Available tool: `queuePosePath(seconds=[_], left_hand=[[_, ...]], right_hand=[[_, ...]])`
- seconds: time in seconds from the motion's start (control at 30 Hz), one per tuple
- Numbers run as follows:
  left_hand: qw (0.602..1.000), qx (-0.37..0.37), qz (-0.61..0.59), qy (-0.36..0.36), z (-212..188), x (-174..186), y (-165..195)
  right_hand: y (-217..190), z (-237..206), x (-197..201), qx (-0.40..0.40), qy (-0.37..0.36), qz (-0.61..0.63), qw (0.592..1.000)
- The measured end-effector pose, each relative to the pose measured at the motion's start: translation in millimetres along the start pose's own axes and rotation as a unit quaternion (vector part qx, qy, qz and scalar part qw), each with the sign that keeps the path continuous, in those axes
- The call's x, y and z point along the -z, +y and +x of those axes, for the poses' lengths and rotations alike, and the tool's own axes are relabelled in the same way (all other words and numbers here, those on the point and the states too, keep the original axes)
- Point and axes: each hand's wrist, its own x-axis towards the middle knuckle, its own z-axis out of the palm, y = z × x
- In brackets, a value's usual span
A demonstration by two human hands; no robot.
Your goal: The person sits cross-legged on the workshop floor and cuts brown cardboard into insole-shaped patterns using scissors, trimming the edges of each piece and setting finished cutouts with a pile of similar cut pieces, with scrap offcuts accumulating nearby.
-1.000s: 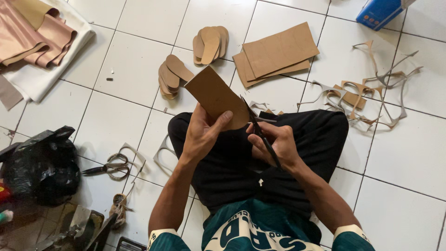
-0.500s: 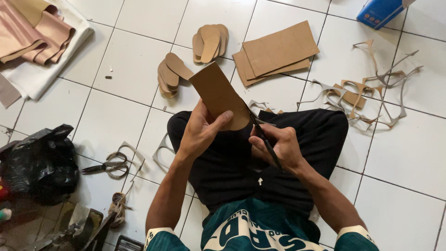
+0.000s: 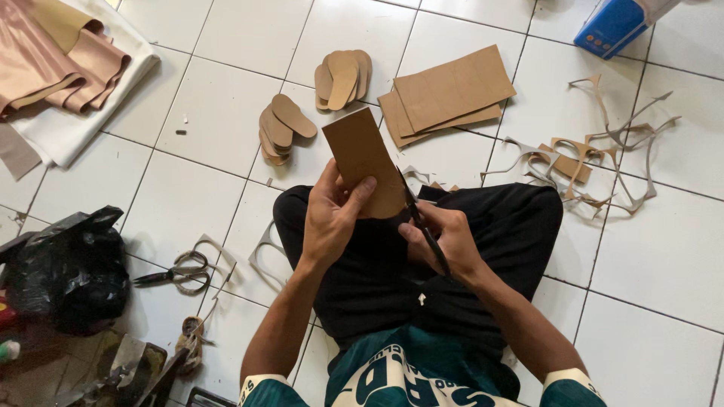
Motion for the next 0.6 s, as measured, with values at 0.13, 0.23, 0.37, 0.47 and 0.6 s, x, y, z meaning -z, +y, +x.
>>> queuePosePath(seconds=[0.13,0.23,0.37,0.47,0.6], left_hand=[[1.0,-0.011,0.007,-0.009,-5.6,-3.6,1.4],[1.0,-0.017,0.015,-0.014,-6.7,-3.9,1.0],[0.999,-0.02,0.019,-0.019,-5.0,-2.7,-2.6],[0.998,-0.04,0.034,-0.024,-4.1,-1.7,-6.5],[0.996,-0.058,0.05,-0.034,-3.7,-0.3,-10.9]], right_hand=[[-1.4,1.5,1.8,0.011,-0.012,0.036,0.999],[-5.5,1.3,1.8,0.022,-0.002,0.034,0.999],[-8.5,1.9,3.8,0.009,0.004,-0.003,1.0],[-8.9,1.3,5.5,-0.002,0.006,-0.016,1.0],[-8.4,-1.2,7.1,0.014,0.009,-0.022,1.0]])
